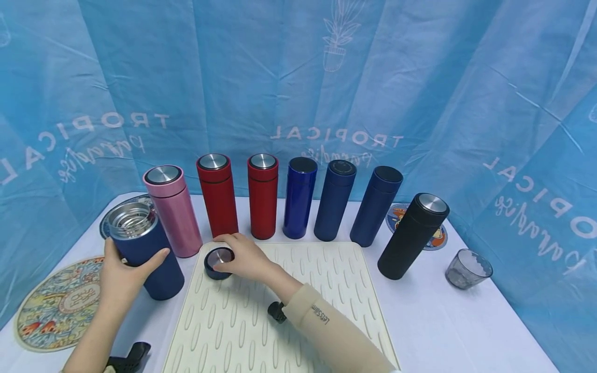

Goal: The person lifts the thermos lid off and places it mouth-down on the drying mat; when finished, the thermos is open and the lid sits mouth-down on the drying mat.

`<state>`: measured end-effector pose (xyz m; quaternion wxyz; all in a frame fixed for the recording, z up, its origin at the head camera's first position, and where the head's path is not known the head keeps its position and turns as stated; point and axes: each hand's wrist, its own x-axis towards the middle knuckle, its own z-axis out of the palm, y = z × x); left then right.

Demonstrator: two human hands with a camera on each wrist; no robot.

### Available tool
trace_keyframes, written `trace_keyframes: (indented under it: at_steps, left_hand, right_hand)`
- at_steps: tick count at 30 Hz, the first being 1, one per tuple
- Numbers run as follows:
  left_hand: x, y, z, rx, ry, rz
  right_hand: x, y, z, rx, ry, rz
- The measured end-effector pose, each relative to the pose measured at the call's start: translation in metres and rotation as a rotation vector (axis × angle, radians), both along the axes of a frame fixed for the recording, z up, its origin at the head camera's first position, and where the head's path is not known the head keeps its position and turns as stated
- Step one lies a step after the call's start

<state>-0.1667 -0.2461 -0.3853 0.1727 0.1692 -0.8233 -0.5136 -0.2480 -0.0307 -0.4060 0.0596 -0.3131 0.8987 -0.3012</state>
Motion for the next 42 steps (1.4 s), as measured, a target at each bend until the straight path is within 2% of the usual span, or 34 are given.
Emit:
trace_keyframes:
  at_steps: [7, 11, 19, 25, 33, 38, 42]
  left_hand:
    - [0.000, 0.002, 0.001, -0.002, 0.003, -0.004]
    - [0.001, 0.001, 0.001, 0.004, -0.002, -0.004]
    - [0.001, 0.000, 0.001, 0.003, 0.001, 0.002]
    - [0.000, -0.001, 0.000, 0.001, 0.002, -0.005]
    - [-0.002, -0.001, -0.003, 0.000, 0.004, -0.004]
    - [-0.004, -0.003, -0.009, -0.013, 0.008, 0.022]
    - [-0.003, -0.003, -0.006, 0.003, 0.009, 0.007]
  right_hand:
    - [-0.001, 0.024, 0.000, -0.129, -0.084, -0.059]
    - [-0.003, 0.038, 0.000, -0.179, -0.095, -0.071]
    - [-0.004, 0.059, -0.004, -0.234, -0.096, -0.091]
    - [-0.001, 0.075, -0.004, -0.285, -0.136, -0.111]
    - [-0.003, 0.107, -0.007, -0.333, -0.147, -0.179]
    - [-0.003, 0.126, -0.008, -0.366, -0.157, -0.224]
    - [-0.002, 0.140, -0.008, -0.406, -0.168, -0.256]
